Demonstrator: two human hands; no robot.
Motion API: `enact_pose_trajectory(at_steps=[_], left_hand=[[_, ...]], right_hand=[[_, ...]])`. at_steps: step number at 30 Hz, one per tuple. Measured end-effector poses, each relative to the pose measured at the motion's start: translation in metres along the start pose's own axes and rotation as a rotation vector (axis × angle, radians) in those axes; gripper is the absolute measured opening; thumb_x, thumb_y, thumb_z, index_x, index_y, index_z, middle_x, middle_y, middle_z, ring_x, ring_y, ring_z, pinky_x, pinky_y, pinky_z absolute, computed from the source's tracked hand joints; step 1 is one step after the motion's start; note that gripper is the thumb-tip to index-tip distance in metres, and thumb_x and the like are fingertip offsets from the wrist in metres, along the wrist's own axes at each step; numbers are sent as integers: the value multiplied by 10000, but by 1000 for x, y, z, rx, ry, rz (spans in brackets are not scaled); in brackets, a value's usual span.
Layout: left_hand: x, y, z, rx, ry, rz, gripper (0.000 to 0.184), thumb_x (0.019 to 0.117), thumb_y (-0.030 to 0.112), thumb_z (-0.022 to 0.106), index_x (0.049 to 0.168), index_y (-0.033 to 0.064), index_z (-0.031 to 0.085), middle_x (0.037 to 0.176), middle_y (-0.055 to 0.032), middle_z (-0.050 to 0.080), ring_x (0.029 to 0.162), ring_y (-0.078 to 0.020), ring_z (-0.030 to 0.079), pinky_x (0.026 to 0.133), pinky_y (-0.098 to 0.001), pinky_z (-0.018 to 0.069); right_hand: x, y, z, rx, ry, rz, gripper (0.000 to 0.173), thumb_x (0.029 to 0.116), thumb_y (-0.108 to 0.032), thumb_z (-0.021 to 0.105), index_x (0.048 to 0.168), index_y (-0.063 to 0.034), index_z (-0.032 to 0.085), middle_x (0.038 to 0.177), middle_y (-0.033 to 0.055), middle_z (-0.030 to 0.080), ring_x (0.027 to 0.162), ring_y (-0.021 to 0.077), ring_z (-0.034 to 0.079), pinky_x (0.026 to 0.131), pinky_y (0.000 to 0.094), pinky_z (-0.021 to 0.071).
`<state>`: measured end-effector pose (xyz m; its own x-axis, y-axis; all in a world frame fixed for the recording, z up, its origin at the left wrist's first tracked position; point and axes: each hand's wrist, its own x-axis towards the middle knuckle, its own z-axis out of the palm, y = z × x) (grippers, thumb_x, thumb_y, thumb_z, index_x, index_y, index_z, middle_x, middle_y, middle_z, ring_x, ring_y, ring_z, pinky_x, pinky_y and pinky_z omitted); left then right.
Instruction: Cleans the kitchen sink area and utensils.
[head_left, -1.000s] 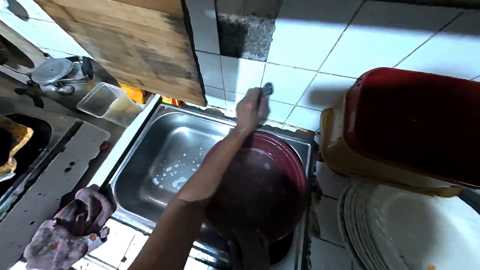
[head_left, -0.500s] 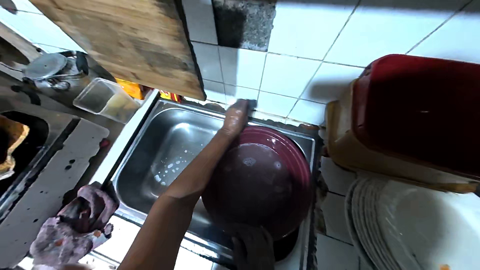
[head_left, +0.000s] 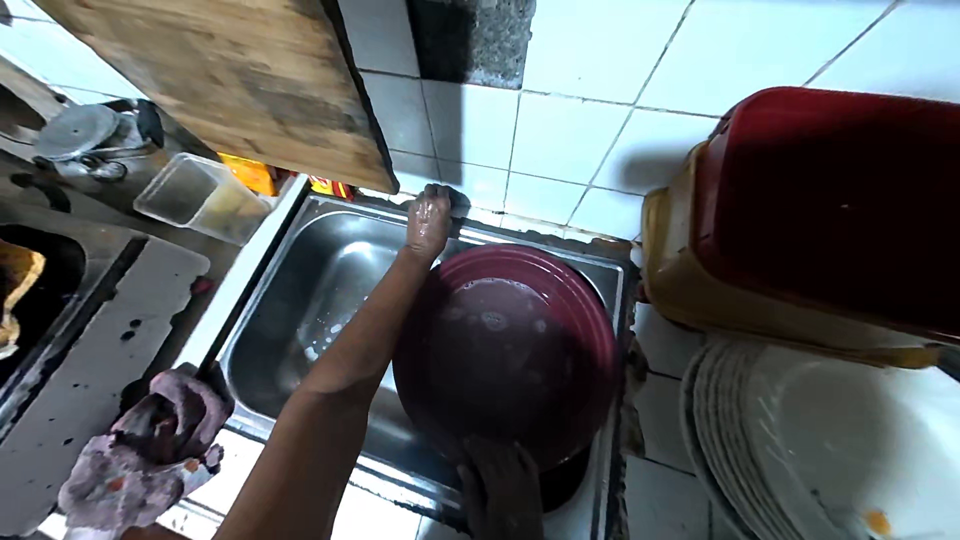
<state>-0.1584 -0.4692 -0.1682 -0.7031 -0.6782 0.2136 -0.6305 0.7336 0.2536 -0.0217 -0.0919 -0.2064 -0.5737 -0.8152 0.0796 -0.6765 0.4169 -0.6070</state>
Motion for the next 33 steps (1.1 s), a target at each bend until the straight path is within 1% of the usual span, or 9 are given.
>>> enact_pose_trajectory(at_steps=[4,8,11,14,18,20,27,30,33], left_hand=[[-15,12,11,-118,84,312,237,953,21,606,1144,-106,665,1190,-291,665,1096,-450,677,941,-553,555],[-13,81,25,-184,-88,484,256,1013,12,514,1208,-89,645,1255,-264,640,1186,-415,637,1014,-493,526],[-6,98,30,-220,-106,515,260,997,-12,538,1228,-99,623,1206,-282,639,1150,-437,642,980,-506,537],[-5,51,19,-220,-34,430,276,957,3,598,1221,-56,653,1206,-258,666,1135,-422,664,976,-531,543],[3,-14,-12,-80,-95,190,312,954,-10,591,1256,-52,657,1262,-296,647,1137,-502,647,971,-657,495],[5,-2,-13,-58,-128,207,294,961,-14,577,1241,-63,651,1252,-302,643,1131,-502,646,968,-653,502],[3,126,30,-202,-217,548,247,1019,65,545,1206,-45,662,1200,-241,675,1138,-399,668,998,-520,528],[7,111,25,-186,-257,584,263,1005,54,564,1233,-41,657,1212,-251,671,1140,-418,663,996,-548,520],[8,66,-1,-157,-273,466,293,1000,73,581,1270,-7,662,1264,-250,663,1158,-446,654,1005,-614,499]], right_hand=[[1,-2,-2,-9,-37,24,300,977,-315,632,1171,-134,772,1187,38,753,1130,232,698,1075,527,450],[1,-4,-2,-22,-29,36,305,968,-324,641,1168,-135,773,1146,50,761,1096,249,709,1048,536,470],[0,-1,-1,-9,1,25,303,961,-320,648,1154,-126,776,1139,50,762,1092,237,707,1038,528,477],[-1,1,2,-11,15,8,309,977,-335,619,1161,-138,770,1151,30,759,1099,209,704,1059,499,467],[0,0,1,-17,18,0,327,986,-342,589,1170,-140,769,1156,37,758,1104,222,705,1057,506,468],[0,1,2,-10,34,-5,327,990,-346,581,1165,-147,772,1162,33,757,1116,219,701,1062,497,467],[-3,2,5,3,56,2,320,997,-355,587,1169,-157,769,1161,17,755,1119,191,697,1085,481,460],[-5,3,8,0,95,-11,322,1000,-362,574,1163,-164,769,1149,-3,759,1106,172,697,1094,457,445],[-2,4,6,24,88,-18,307,993,-347,586,1149,-157,771,1129,9,760,1090,188,702,1074,476,464]])
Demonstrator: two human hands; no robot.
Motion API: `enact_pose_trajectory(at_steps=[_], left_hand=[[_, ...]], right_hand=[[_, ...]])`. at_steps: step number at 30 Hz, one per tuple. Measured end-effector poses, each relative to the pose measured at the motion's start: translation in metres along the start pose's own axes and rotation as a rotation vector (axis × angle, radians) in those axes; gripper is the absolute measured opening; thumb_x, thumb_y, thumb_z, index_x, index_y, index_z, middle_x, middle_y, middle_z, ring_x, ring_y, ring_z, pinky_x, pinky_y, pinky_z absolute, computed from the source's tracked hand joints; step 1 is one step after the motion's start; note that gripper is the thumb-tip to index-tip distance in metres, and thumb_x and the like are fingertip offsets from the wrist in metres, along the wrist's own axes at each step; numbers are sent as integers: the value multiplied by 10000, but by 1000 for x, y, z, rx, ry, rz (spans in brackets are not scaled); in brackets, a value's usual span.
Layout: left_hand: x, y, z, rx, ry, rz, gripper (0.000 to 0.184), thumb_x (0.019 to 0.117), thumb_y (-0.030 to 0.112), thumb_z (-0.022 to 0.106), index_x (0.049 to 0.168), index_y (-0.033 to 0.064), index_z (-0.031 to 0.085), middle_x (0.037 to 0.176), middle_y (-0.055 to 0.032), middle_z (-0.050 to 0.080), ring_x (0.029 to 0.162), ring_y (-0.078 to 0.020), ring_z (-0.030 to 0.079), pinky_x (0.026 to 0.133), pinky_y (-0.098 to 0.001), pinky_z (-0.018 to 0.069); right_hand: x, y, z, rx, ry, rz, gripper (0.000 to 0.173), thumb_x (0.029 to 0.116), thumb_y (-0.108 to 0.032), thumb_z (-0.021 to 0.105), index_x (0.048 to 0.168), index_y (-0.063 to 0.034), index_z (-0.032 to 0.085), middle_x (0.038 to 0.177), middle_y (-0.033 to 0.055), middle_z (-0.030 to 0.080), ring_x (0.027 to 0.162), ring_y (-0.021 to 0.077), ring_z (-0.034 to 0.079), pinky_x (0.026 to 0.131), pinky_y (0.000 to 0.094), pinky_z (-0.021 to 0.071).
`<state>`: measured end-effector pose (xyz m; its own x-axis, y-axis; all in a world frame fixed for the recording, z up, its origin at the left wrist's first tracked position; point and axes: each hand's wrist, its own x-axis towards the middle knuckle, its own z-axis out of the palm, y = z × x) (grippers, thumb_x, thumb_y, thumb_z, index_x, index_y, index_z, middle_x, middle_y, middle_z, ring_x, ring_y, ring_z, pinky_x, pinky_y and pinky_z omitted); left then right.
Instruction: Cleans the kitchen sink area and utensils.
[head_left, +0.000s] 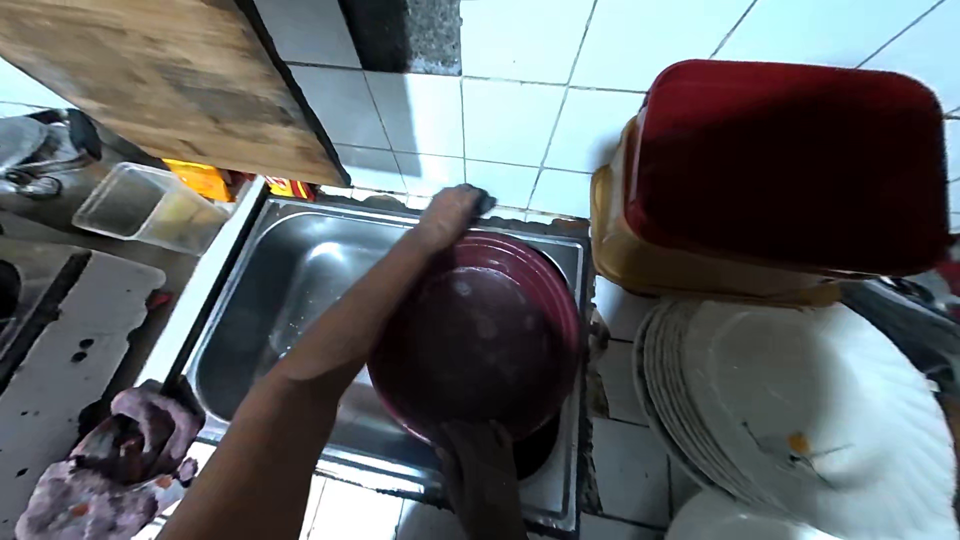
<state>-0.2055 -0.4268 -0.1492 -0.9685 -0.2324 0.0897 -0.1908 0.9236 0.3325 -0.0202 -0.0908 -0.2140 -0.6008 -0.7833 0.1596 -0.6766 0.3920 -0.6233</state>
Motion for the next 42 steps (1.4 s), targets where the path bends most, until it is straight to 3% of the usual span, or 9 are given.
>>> enact_pose_trajectory(at_steps=[3,9,12,20,25,29,33,35,42], left_hand=[[-13,-18,-10,39,21,-61,322,989,93,617,1298,13,661,1290,-243,663,1149,-467,656,987,-646,493],[30,63,33,-9,19,44,279,1001,65,574,1252,-10,671,1259,-225,672,1170,-398,660,1019,-537,521],[35,66,37,-4,-2,101,286,999,43,572,1262,-43,646,1251,-249,658,1160,-411,657,1004,-535,523],[-26,-30,9,95,271,-165,277,971,-3,565,1231,-78,624,1216,-309,640,1079,-489,667,911,-602,543],[4,19,-17,125,680,97,186,962,22,610,1081,-101,683,1038,-280,699,898,-432,727,741,-512,607],[26,48,-60,147,920,209,128,947,21,644,1014,-59,717,961,-232,705,840,-355,725,698,-415,599],[0,12,-10,165,596,150,178,978,7,588,1098,-100,664,1075,-286,684,962,-444,716,772,-519,605],[-6,-3,3,171,570,99,169,969,7,595,1076,-104,664,1035,-279,685,922,-443,719,743,-524,602],[33,62,-93,202,968,241,121,949,36,652,992,-55,719,919,-213,703,793,-331,724,658,-391,590]], right_hand=[[2,1,0,-3,-22,7,302,987,-345,597,1150,-161,773,1132,15,758,1094,198,703,1055,481,481],[2,1,1,-25,-44,8,289,983,-339,607,1151,-168,768,1137,5,757,1106,193,699,1046,486,488],[3,0,-2,-32,-54,1,292,980,-331,609,1156,-159,767,1150,14,756,1114,197,701,1044,490,489],[5,-2,-5,9,-78,18,284,973,-313,618,1148,-150,772,1130,29,760,1098,223,703,1042,512,480],[3,-2,-4,8,-49,22,285,962,-306,638,1147,-138,775,1121,53,761,1079,245,709,1038,526,478],[1,-2,-2,9,-58,20,298,985,-319,609,1157,-139,773,1151,46,760,1111,237,705,1054,519,473],[5,-3,-5,23,-95,26,305,985,-319,607,1156,-130,774,1162,56,757,1117,245,703,1057,529,469],[5,-2,-5,14,-92,20,310,980,-322,606,1154,-129,776,1156,55,759,1110,246,706,1051,528,472],[4,-3,-4,42,-67,25,286,967,-289,633,1146,-118,776,1153,50,759,1108,230,707,1064,527,462]])
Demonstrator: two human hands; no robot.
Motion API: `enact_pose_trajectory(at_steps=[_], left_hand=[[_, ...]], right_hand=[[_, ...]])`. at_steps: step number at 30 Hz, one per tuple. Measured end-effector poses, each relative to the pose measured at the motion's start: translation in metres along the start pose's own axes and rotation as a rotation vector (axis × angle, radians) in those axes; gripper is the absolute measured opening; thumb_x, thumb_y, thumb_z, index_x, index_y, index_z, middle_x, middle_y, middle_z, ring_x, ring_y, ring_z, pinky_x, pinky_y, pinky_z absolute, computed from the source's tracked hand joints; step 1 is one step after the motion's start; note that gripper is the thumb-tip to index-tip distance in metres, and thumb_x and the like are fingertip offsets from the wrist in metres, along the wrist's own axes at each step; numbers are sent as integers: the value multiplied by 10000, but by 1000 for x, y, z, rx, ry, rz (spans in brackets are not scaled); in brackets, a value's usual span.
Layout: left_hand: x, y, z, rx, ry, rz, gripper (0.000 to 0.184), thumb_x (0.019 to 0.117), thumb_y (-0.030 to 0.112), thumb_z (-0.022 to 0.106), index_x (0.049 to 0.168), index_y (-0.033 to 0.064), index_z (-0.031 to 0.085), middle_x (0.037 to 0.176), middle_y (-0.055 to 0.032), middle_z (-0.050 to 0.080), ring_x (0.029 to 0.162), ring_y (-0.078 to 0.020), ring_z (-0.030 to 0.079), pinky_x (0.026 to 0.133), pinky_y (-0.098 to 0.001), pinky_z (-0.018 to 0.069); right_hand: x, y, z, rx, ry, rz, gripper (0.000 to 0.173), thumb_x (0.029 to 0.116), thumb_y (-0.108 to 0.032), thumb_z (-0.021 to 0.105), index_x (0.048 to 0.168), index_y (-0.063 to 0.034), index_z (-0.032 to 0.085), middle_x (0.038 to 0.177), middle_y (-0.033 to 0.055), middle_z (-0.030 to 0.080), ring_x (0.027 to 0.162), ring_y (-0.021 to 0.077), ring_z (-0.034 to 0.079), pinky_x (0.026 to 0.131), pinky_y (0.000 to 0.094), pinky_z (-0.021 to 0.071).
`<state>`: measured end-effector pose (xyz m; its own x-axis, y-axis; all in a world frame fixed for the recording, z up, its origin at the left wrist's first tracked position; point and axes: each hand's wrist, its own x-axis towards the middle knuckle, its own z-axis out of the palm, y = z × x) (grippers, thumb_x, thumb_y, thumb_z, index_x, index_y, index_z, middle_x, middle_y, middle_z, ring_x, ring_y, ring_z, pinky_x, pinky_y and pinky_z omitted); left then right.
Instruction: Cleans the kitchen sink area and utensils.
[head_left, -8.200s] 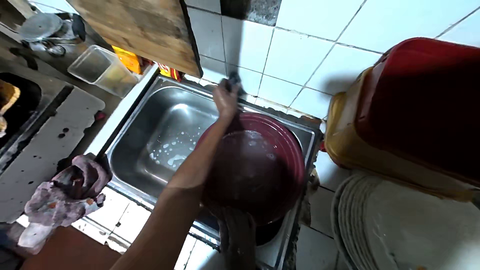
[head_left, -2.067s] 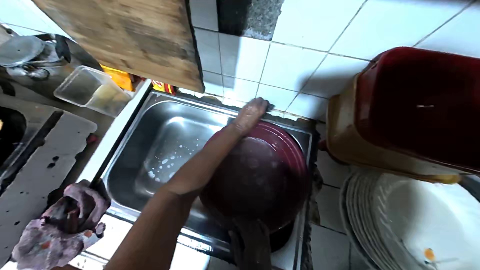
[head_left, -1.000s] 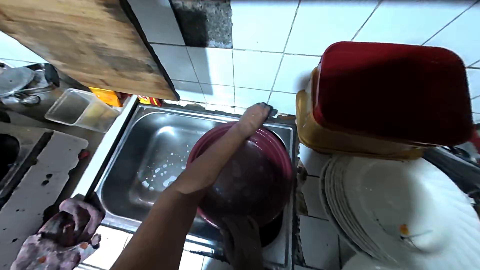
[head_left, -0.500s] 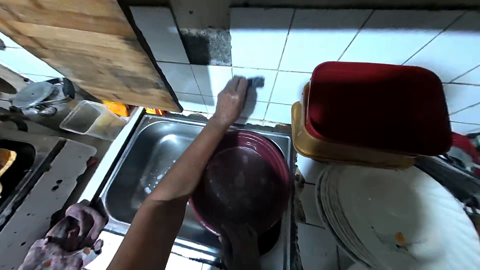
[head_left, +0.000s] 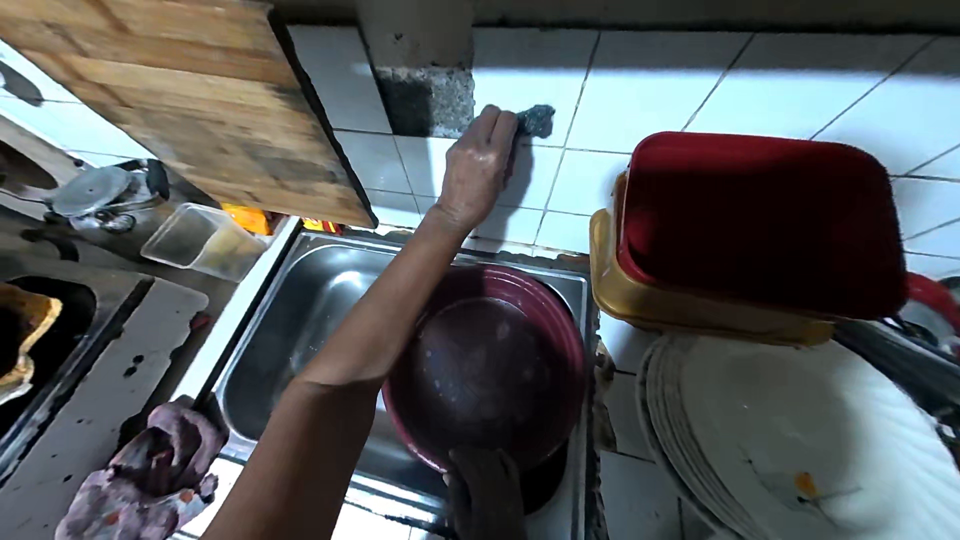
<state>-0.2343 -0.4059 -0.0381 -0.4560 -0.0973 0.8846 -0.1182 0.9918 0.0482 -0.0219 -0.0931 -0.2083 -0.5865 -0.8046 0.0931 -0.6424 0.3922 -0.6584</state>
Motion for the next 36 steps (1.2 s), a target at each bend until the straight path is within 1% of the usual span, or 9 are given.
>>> enact_pose_trajectory(at_steps=[7,13,15,20,23,25,29,33,36], left_hand=[[-87,-26,17,-48,-302,-51,144,969,5,605,1045,-96,672,989,-259,687,853,-410,726,696,-488,607],[-4,-3,0,-25,41,-92,119,932,31,661,979,-54,729,916,-214,719,810,-329,735,688,-404,602],[-10,-6,7,-34,84,-33,96,929,15,673,972,-49,729,900,-200,706,798,-306,728,670,-371,603],[-117,-50,-25,-37,-632,-199,289,979,-20,559,1253,-83,626,1191,-292,657,1067,-458,683,879,-558,575],[-151,-94,-60,93,-737,-304,333,983,-31,552,1308,-87,603,1295,-341,602,1074,-529,662,866,-623,556],[-156,-120,-73,234,-773,-363,300,984,-54,517,1264,-105,612,1189,-376,631,1009,-570,664,819,-656,541],[-150,-142,-71,317,-803,-525,308,960,-107,489,1246,-175,580,1296,-396,577,1237,-564,557,1004,-663,446],[-147,-118,-77,227,-759,-756,384,930,-30,610,1296,-139,569,1362,-364,551,1302,-531,523,1041,-639,449],[-172,-47,-102,-198,-548,-855,443,981,85,640,1406,-17,569,1392,-234,604,1245,-376,623,1043,-552,508]], right_hand=[[-1,0,-1,-13,7,-5,290,975,-302,621,1143,-126,778,1142,43,762,1102,227,707,1062,519,466],[0,2,0,-13,20,-7,284,957,-286,634,1138,-123,780,1136,50,763,1093,248,711,1045,547,472],[-2,2,3,-34,44,-16,296,959,-310,624,1131,-130,784,1121,41,767,1077,241,715,1030,535,485],[-2,2,1,-54,53,-31,309,951,-319,631,1139,-125,780,1121,47,764,1070,252,714,1022,551,484],[-1,1,0,-80,26,-21,302,952,-323,640,1154,-143,775,1132,40,763,1087,248,711,1041,548,471],[-1,-1,0,-87,5,-10,305,949,-320,643,1155,-139,778,1133,42,765,1088,255,712,1049,556,465],[-1,-1,2,-134,35,-20,315,958,-357,611,1134,-163,785,1127,20,766,1079,226,715,1039,526,475],[11,-12,-17,78,-105,99,300,967,-297,657,1161,-101,774,1152,72,761,1108,249,711,1081,558,445],[49,-25,-37,656,-112,398,304,1037,-180,565,1246,-10,704,1199,86,733,1078,130,697,972,321,560]])
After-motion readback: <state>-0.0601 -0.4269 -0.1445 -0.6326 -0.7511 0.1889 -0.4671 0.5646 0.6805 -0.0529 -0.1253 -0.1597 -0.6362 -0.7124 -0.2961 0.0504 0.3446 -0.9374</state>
